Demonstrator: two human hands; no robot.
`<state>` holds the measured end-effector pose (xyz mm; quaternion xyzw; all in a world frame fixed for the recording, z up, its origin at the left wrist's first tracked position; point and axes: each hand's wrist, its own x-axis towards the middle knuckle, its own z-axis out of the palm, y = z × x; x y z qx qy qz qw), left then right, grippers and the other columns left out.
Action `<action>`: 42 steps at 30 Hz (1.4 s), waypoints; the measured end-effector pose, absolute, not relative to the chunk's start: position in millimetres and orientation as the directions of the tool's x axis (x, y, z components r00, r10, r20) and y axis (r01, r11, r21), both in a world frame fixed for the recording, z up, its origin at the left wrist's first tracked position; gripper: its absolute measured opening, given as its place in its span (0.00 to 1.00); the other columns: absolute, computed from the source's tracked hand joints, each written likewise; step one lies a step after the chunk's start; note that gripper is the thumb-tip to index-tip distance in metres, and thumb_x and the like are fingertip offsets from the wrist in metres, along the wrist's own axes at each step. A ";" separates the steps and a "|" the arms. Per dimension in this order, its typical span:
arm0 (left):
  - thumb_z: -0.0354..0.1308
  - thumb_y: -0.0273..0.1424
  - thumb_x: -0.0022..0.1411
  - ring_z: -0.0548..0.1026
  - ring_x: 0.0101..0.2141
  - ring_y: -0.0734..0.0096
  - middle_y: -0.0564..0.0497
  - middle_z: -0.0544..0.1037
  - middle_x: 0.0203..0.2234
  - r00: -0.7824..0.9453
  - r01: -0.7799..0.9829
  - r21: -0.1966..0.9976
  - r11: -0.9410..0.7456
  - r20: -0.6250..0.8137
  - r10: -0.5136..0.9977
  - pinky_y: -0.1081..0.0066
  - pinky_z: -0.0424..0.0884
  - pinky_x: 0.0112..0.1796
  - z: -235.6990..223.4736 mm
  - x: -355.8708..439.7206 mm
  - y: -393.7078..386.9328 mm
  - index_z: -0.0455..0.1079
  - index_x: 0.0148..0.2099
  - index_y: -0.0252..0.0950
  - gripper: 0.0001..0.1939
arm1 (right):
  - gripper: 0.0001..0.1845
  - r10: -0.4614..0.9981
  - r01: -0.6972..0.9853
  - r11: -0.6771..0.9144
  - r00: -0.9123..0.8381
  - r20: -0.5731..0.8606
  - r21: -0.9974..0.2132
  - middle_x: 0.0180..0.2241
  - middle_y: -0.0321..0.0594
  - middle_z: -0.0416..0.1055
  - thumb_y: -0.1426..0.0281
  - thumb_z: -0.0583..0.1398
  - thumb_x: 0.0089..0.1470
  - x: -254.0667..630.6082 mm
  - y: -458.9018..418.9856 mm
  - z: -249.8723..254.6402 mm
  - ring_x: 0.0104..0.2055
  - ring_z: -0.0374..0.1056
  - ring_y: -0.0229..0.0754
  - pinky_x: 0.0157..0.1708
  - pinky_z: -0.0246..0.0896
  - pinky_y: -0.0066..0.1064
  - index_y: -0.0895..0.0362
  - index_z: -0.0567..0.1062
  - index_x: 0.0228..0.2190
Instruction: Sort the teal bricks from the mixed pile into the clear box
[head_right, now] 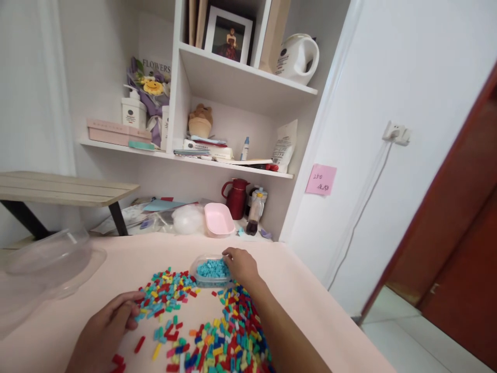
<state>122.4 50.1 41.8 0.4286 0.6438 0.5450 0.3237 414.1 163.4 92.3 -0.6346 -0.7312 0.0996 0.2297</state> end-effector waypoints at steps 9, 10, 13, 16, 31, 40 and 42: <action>0.58 0.47 0.44 0.73 0.23 0.65 0.54 0.76 0.22 -0.446 0.107 0.994 0.000 0.048 0.894 0.64 0.73 0.29 43.1 124.0 49.6 0.77 0.35 0.39 0.20 | 0.13 0.980 0.836 0.162 -0.071 0.188 -0.525 0.33 0.37 0.79 0.61 0.57 0.58 415.4 175.1 89.2 0.36 0.72 0.43 0.38 0.61 0.32 0.52 0.80 0.34; 0.58 0.46 0.44 0.73 0.23 0.65 0.54 0.76 0.22 -0.445 0.105 0.995 0.001 0.046 0.894 0.64 0.73 0.29 42.8 124.2 49.5 0.77 0.35 0.39 0.19 | 0.14 0.980 0.828 0.161 -0.071 0.184 -0.537 0.31 0.37 0.78 0.61 0.57 0.57 413.1 177.7 88.9 0.36 0.72 0.43 0.37 0.62 0.32 0.53 0.80 0.32; 0.57 0.46 0.44 0.73 0.23 0.65 0.54 0.76 0.21 -0.450 0.103 0.995 0.006 0.041 0.892 0.64 0.72 0.30 42.3 125.4 49.2 0.76 0.34 0.39 0.19 | 0.08 0.982 0.797 0.169 -0.083 0.173 -0.580 0.32 0.38 0.78 0.65 0.60 0.52 407.7 185.6 87.1 0.37 0.71 0.43 0.38 0.62 0.32 0.54 0.79 0.30; 0.55 0.46 0.44 0.73 0.23 0.66 0.54 0.75 0.21 -0.456 0.089 0.996 0.015 0.027 0.890 0.64 0.72 0.30 43.6 127.7 49.0 0.76 0.34 0.39 0.20 | 0.09 0.984 0.748 0.176 -0.107 0.146 -0.640 0.34 0.38 0.77 0.73 0.59 0.48 408.6 191.2 83.7 0.35 0.72 0.42 0.36 0.64 0.30 0.55 0.79 0.32; 0.51 0.43 0.46 0.73 0.25 0.67 0.55 0.75 0.22 -0.447 0.080 0.997 0.003 0.033 0.894 0.65 0.70 0.32 50.8 126.3 49.6 0.74 0.36 0.39 0.19 | 0.20 0.984 0.536 0.175 -0.126 0.126 -0.826 0.41 0.43 0.76 0.61 0.60 0.51 424.9 176.4 70.6 0.38 0.72 0.44 0.38 0.67 0.34 0.56 0.77 0.45; 0.52 0.42 0.46 0.74 0.26 0.66 0.52 0.76 0.23 -0.461 0.115 0.993 -0.032 0.082 0.884 0.65 0.72 0.33 49.0 118.8 51.4 0.74 0.37 0.37 0.20 | 0.25 0.977 0.334 0.173 0.062 0.205 -0.927 0.55 0.47 0.68 0.61 0.60 0.51 432.5 130.6 115.3 0.50 0.68 0.49 0.46 0.64 0.39 0.53 0.72 0.51; 0.52 0.41 0.46 0.74 0.26 0.66 0.52 0.76 0.23 -0.463 0.121 0.992 -0.045 0.096 0.881 0.65 0.72 0.34 51.5 119.8 49.5 0.74 0.36 0.37 0.19 | 0.24 0.981 0.150 0.171 0.070 0.183 -0.974 0.53 0.45 0.70 0.61 0.61 0.50 422.1 114.3 126.2 0.50 0.69 0.48 0.43 0.65 0.36 0.52 0.73 0.50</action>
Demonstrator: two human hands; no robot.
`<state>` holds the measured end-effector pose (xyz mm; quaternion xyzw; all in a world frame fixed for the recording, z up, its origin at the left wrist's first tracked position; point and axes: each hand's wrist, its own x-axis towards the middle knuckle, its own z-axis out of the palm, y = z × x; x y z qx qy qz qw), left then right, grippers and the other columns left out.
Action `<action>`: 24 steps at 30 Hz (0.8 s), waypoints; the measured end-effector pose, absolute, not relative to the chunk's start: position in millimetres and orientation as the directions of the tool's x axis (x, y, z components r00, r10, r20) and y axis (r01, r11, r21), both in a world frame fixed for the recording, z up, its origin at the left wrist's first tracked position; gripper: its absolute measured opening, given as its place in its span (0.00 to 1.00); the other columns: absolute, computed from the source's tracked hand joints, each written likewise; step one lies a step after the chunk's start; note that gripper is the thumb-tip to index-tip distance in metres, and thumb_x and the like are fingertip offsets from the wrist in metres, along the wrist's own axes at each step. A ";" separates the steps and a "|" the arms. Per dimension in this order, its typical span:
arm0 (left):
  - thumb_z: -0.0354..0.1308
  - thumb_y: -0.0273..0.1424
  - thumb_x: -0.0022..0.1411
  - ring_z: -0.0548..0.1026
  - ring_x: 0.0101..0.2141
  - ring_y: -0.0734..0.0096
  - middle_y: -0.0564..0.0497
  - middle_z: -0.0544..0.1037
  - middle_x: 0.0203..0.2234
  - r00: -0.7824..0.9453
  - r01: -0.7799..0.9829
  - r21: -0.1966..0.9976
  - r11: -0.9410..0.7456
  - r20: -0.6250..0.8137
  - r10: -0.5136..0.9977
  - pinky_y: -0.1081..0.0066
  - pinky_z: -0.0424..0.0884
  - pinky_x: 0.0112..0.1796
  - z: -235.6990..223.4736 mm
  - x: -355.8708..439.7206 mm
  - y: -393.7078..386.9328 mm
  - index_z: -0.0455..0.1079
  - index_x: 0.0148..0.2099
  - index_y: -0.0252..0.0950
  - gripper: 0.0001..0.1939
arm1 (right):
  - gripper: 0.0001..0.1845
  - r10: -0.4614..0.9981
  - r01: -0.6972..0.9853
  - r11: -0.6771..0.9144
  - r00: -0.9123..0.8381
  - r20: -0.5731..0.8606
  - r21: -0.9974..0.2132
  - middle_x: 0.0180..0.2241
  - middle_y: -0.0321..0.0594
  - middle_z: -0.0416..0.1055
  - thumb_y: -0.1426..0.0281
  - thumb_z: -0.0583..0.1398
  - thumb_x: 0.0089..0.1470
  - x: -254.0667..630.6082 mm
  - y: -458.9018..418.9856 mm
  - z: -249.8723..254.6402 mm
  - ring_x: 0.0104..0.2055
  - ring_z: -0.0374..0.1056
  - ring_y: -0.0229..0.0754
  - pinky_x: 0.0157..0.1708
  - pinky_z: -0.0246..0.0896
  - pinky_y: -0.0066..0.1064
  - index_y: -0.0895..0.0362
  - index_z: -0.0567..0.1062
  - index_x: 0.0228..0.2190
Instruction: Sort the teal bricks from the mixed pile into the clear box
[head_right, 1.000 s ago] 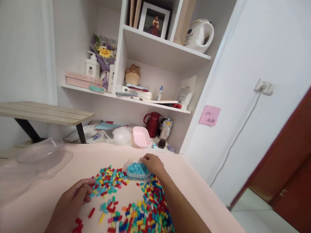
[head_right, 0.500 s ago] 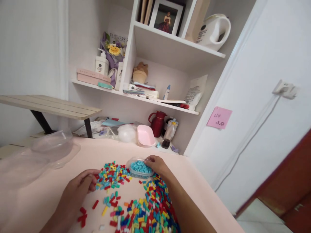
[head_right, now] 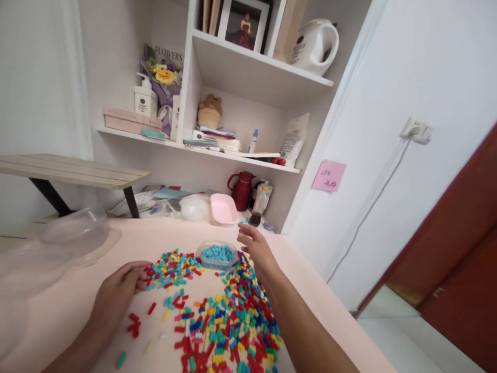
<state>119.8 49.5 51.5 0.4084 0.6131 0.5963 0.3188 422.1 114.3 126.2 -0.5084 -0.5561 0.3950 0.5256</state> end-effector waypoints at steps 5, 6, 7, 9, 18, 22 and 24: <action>0.52 0.40 0.46 0.73 0.24 0.68 0.53 0.76 0.23 -0.470 0.117 0.991 -0.066 0.114 0.875 0.67 0.71 0.31 55.3 122.1 47.4 0.75 0.36 0.36 0.18 | 0.20 0.982 -0.200 0.145 -0.092 0.166 -0.969 0.38 0.41 0.74 0.62 0.63 0.51 388.4 79.6 135.7 0.34 0.70 0.39 0.31 0.63 0.28 0.54 0.74 0.45; 0.52 0.40 0.46 0.73 0.24 0.68 0.53 0.76 0.23 -0.468 0.114 0.991 -0.070 0.116 0.876 0.67 0.71 0.31 55.0 122.2 47.5 0.75 0.36 0.37 0.18 | 0.17 0.975 -0.161 0.157 -0.130 0.179 -0.974 0.35 0.39 0.74 0.62 0.62 0.52 382.7 75.2 132.0 0.30 0.69 0.38 0.30 0.62 0.28 0.55 0.75 0.43; 0.52 0.40 0.47 0.73 0.24 0.69 0.53 0.75 0.22 -0.463 0.110 0.991 -0.074 0.117 0.879 0.67 0.71 0.31 54.5 122.4 47.4 0.74 0.36 0.37 0.17 | 0.14 0.967 -0.074 0.184 -0.164 0.194 -0.980 0.32 0.38 0.74 0.63 0.60 0.54 377.6 71.8 126.4 0.28 0.67 0.37 0.29 0.62 0.28 0.55 0.76 0.41; 0.52 0.39 0.48 0.72 0.24 0.69 0.54 0.75 0.22 -0.439 0.105 0.991 -0.084 0.122 0.890 0.67 0.71 0.31 53.2 123.7 47.0 0.74 0.36 0.37 0.17 | 0.10 0.940 0.210 0.297 -0.237 0.246 -0.931 0.31 0.38 0.74 0.67 0.57 0.56 369.0 67.1 110.9 0.30 0.68 0.38 0.33 0.63 0.30 0.55 0.78 0.37; 0.52 0.47 0.58 0.73 0.24 0.72 0.53 0.74 0.26 -0.117 0.015 0.995 -0.095 0.096 0.988 0.70 0.68 0.29 50.4 148.8 38.5 0.73 0.40 0.36 0.21 | 0.13 0.740 0.618 0.670 -0.599 0.305 -0.412 0.45 0.42 0.72 0.72 0.58 0.59 329.1 47.2 59.7 0.47 0.68 0.44 0.50 0.61 0.34 0.51 0.78 0.44; 0.51 0.49 0.58 0.71 0.23 0.73 0.54 0.73 0.23 -0.194 -0.039 0.997 -0.070 0.061 0.979 0.70 0.66 0.27 54.7 151.4 37.1 0.72 0.39 0.35 0.22 | 0.13 0.771 0.665 0.636 -0.568 0.288 -0.391 0.44 0.43 0.71 0.72 0.59 0.59 323.8 48.7 55.8 0.47 0.68 0.44 0.49 0.61 0.34 0.52 0.77 0.45; 0.51 0.47 0.56 0.71 0.22 0.73 0.54 0.73 0.23 -0.279 -0.062 0.997 -0.054 0.035 0.960 0.71 0.66 0.27 56.6 149.8 37.4 0.72 0.38 0.35 0.21 | 0.12 0.783 0.681 0.621 -0.560 0.270 -0.389 0.43 0.42 0.72 0.73 0.59 0.58 325.8 51.4 55.5 0.47 0.68 0.44 0.49 0.61 0.33 0.52 0.77 0.43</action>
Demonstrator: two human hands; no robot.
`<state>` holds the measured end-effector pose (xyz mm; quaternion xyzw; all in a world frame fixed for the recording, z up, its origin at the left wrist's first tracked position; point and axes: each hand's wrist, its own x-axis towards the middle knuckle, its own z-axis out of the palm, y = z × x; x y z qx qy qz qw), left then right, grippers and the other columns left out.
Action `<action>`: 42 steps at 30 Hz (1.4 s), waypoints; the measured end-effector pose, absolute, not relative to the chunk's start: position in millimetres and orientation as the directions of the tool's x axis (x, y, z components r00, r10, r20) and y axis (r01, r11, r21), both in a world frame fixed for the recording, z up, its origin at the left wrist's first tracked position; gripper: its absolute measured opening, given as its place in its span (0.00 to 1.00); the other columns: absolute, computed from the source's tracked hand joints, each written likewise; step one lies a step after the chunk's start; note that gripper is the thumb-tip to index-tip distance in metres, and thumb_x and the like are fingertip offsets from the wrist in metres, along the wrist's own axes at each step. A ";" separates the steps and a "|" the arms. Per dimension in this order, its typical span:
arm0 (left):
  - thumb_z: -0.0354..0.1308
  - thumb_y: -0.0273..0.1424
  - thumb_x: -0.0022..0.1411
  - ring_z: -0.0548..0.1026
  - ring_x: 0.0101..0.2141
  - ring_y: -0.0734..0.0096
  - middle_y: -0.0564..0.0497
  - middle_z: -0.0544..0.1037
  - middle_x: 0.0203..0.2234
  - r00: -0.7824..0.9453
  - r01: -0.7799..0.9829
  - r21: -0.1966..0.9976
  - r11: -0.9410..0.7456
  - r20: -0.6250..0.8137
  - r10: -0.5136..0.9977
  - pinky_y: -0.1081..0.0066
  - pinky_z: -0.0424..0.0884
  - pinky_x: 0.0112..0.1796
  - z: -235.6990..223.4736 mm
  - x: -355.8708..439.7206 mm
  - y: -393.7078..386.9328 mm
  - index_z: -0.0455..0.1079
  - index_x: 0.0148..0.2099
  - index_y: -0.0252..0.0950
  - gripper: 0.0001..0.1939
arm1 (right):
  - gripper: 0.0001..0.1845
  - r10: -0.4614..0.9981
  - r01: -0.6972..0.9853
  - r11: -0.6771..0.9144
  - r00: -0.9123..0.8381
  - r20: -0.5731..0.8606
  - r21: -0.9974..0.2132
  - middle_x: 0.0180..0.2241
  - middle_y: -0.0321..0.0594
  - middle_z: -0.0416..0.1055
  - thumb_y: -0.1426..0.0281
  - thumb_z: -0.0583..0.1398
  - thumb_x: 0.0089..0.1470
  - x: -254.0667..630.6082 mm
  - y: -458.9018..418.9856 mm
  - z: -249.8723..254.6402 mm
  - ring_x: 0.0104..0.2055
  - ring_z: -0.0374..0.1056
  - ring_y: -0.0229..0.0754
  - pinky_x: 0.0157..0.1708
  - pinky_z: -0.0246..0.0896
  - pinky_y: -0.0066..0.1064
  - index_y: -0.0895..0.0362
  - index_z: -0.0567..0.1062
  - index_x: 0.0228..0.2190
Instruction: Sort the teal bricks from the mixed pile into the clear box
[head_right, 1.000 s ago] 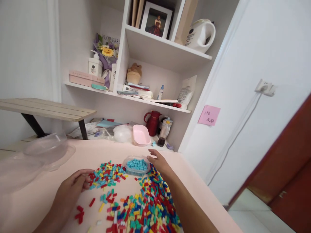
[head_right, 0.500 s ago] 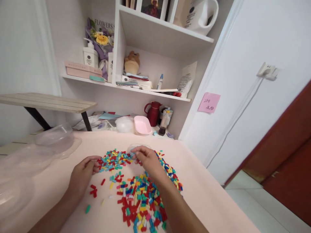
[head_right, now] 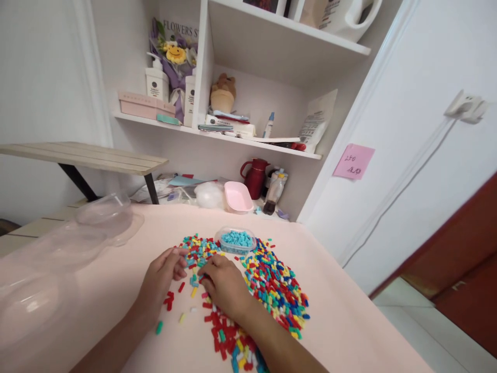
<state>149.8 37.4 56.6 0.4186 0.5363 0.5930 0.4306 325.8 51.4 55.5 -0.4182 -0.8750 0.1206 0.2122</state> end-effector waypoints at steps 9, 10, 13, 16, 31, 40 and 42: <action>0.53 0.38 0.51 0.70 0.22 0.73 0.54 0.73 0.22 -0.372 -0.188 0.980 0.058 -0.126 0.920 0.70 0.64 0.26 62.1 151.8 27.7 0.73 0.35 0.36 0.14 | 0.20 0.824 0.700 0.562 -0.516 0.232 -0.440 0.40 0.39 0.76 0.82 0.57 0.51 351.1 53.0 67.0 0.44 0.70 0.43 0.48 0.61 0.32 0.53 0.78 0.43; 0.53 0.38 0.51 0.70 0.22 0.73 0.54 0.73 0.22 -0.365 -0.209 0.975 0.069 -0.143 0.920 0.70 0.64 0.26 63.0 153.1 25.7 0.73 0.36 0.36 0.14 | 0.21 0.837 0.716 0.544 -0.495 0.231 -0.437 0.40 0.39 0.76 0.82 0.56 0.51 355.3 53.3 67.3 0.44 0.70 0.43 0.47 0.61 0.32 0.53 0.78 0.44; 0.55 0.40 0.51 0.70 0.23 0.73 0.55 0.73 0.22 -0.357 -0.281 0.955 0.097 -0.198 0.913 0.70 0.64 0.27 66.1 155.5 21.4 0.73 0.36 0.35 0.15 | 0.21 0.865 0.766 0.502 -0.442 0.238 -0.401 0.39 0.40 0.77 0.83 0.55 0.52 366.7 55.2 66.4 0.45 0.70 0.44 0.49 0.60 0.34 0.53 0.79 0.42; 0.57 0.40 0.49 0.70 0.23 0.74 0.56 0.73 0.22 -0.368 -0.349 0.930 0.115 -0.249 0.896 0.71 0.64 0.29 68.5 155.6 20.5 0.74 0.36 0.35 0.16 | 0.16 0.850 0.746 0.526 -0.439 0.292 -0.409 0.38 0.41 0.76 0.79 0.56 0.56 369.6 56.9 63.3 0.43 0.70 0.44 0.47 0.60 0.34 0.52 0.80 0.39; 0.56 0.38 0.49 0.69 0.23 0.73 0.56 0.72 0.20 -0.425 -0.325 0.945 0.035 -0.179 0.888 0.70 0.64 0.29 60.4 149.9 27.1 0.74 0.34 0.36 0.13 | 0.08 0.714 0.653 0.695 -0.574 0.401 -0.301 0.38 0.37 0.74 0.70 0.64 0.56 355.8 65.3 48.9 0.41 0.69 0.42 0.42 0.60 0.33 0.47 0.82 0.38; 0.56 0.38 0.48 0.69 0.23 0.74 0.56 0.72 0.20 -0.434 -0.291 0.956 0.028 -0.158 0.887 0.70 0.63 0.28 61.1 151.8 29.3 0.74 0.33 0.36 0.13 | 0.07 0.695 0.627 0.715 -0.591 0.410 -0.308 0.38 0.38 0.75 0.71 0.63 0.56 344.2 61.4 48.0 0.42 0.69 0.43 0.45 0.60 0.35 0.48 0.81 0.36; 0.56 0.39 0.48 0.69 0.23 0.73 0.56 0.72 0.20 -0.439 -0.282 0.959 0.025 -0.152 0.885 0.70 0.63 0.28 59.8 151.0 29.5 0.74 0.34 0.36 0.13 | 0.08 0.693 0.620 0.716 -0.576 0.433 -0.321 0.36 0.38 0.75 0.73 0.63 0.55 341.5 59.3 49.6 0.41 0.70 0.43 0.44 0.60 0.36 0.49 0.81 0.33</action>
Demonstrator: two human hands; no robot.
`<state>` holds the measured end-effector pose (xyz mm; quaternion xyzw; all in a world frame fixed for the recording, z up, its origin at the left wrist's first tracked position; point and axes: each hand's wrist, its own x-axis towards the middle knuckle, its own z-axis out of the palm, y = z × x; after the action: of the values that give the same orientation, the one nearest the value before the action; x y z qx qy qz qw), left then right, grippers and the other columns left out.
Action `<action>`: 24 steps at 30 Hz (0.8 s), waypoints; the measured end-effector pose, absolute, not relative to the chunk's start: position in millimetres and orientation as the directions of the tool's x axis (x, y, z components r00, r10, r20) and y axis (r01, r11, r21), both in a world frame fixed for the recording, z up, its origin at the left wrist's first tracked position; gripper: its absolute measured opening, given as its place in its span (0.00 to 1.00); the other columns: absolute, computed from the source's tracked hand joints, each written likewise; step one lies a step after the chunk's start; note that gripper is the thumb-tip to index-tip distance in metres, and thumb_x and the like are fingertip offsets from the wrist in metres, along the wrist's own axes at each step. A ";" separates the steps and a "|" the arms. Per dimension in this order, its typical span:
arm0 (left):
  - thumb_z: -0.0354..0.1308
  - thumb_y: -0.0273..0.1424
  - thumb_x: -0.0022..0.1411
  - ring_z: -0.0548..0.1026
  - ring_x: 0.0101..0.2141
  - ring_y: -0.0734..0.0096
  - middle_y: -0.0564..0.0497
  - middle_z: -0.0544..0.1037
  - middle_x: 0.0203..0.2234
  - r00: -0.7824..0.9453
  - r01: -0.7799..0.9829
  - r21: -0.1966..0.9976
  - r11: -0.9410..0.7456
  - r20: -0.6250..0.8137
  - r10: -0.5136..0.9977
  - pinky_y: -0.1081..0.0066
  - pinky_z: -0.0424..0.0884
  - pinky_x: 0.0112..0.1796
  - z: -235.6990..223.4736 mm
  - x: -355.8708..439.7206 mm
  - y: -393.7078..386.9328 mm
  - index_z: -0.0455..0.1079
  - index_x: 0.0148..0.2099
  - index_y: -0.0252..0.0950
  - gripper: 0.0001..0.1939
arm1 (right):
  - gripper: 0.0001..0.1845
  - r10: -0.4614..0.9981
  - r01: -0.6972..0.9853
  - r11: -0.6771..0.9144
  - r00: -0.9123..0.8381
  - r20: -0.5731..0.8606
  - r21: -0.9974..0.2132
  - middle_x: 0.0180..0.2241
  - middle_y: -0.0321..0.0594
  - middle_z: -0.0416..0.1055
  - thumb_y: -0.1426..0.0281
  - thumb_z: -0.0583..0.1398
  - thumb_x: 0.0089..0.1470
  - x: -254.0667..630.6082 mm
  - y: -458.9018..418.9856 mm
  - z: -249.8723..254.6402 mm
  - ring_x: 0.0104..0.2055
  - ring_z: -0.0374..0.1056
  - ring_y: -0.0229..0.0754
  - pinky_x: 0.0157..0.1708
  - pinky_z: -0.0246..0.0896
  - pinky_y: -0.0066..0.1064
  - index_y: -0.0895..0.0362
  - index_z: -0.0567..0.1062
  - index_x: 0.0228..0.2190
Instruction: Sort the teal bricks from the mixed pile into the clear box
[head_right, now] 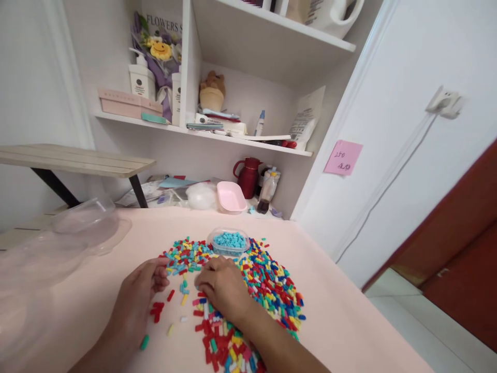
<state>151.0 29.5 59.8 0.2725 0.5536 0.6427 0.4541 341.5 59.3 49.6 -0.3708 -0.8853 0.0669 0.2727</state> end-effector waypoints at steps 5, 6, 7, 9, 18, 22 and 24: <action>0.57 0.41 0.47 0.69 0.23 0.72 0.55 0.73 0.20 -0.433 -0.291 0.956 0.035 -0.164 0.886 0.69 0.64 0.28 56.3 148.4 30.8 0.75 0.34 0.36 0.16 | 0.11 0.770 0.570 0.625 -0.338 0.542 -0.533 0.35 0.40 0.77 0.72 0.59 0.58 351.6 64.5 62.9 0.37 0.72 0.42 0.40 0.64 0.33 0.51 0.82 0.37; 0.57 0.41 0.47 0.69 0.23 0.72 0.55 0.73 0.20 -0.432 -0.293 0.956 0.037 -0.167 0.886 0.69 0.64 0.28 56.1 148.4 31.0 0.75 0.34 0.36 0.16 | 0.11 0.796 0.560 0.584 -0.251 0.552 -0.588 0.35 0.40 0.78 0.71 0.58 0.59 356.7 68.1 66.4 0.37 0.72 0.43 0.39 0.65 0.33 0.52 0.81 0.38; 0.57 0.42 0.47 0.69 0.23 0.71 0.55 0.73 0.20 -0.433 -0.293 0.955 0.036 -0.166 0.886 0.69 0.64 0.28 56.2 148.6 31.1 0.75 0.33 0.36 0.16 | 0.11 0.817 0.549 0.542 -0.166 0.552 -0.637 0.35 0.40 0.78 0.69 0.57 0.60 362.3 72.2 69.7 0.36 0.72 0.44 0.38 0.66 0.34 0.53 0.81 0.38; 0.57 0.42 0.46 0.69 0.23 0.71 0.54 0.72 0.20 -0.434 -0.289 0.957 0.025 -0.154 0.888 0.68 0.64 0.28 57.0 149.4 31.0 0.74 0.33 0.36 0.16 | 0.13 0.850 0.521 0.466 -0.040 0.525 -0.715 0.34 0.41 0.79 0.65 0.57 0.59 373.7 80.3 75.1 0.34 0.73 0.45 0.37 0.67 0.35 0.54 0.81 0.39; 0.57 0.41 0.46 0.68 0.22 0.71 0.55 0.72 0.19 -0.436 -0.293 0.956 0.015 -0.148 0.888 0.69 0.63 0.27 59.7 150.2 29.9 0.74 0.33 0.36 0.16 | 0.18 0.866 0.456 0.439 0.015 0.500 -0.774 0.42 0.45 0.77 0.63 0.54 0.60 397.6 85.8 74.9 0.36 0.75 0.46 0.39 0.70 0.39 0.56 0.77 0.46; 0.56 0.40 0.47 0.68 0.22 0.72 0.56 0.72 0.19 -0.447 -0.286 0.958 0.009 -0.142 0.883 0.69 0.63 0.27 58.3 151.0 29.0 0.74 0.33 0.36 0.15 | 0.19 0.817 0.501 0.527 -0.076 0.572 -0.686 0.51 0.47 0.72 0.67 0.53 0.61 392.8 79.9 74.3 0.41 0.74 0.45 0.43 0.69 0.39 0.54 0.74 0.51; 0.56 0.40 0.48 0.69 0.22 0.72 0.55 0.72 0.20 -0.450 -0.278 0.961 0.008 -0.137 0.883 0.69 0.63 0.28 58.8 152.2 27.8 0.74 0.33 0.36 0.14 | 0.18 0.795 0.537 0.567 -0.161 0.584 -0.624 0.49 0.46 0.73 0.70 0.54 0.61 386.2 73.5 75.5 0.45 0.72 0.46 0.46 0.67 0.39 0.53 0.75 0.51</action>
<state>152.2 27.8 58.8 0.2743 0.5512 0.6488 0.4471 386.2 73.5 75.5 -0.4445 -0.7495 0.1370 0.4711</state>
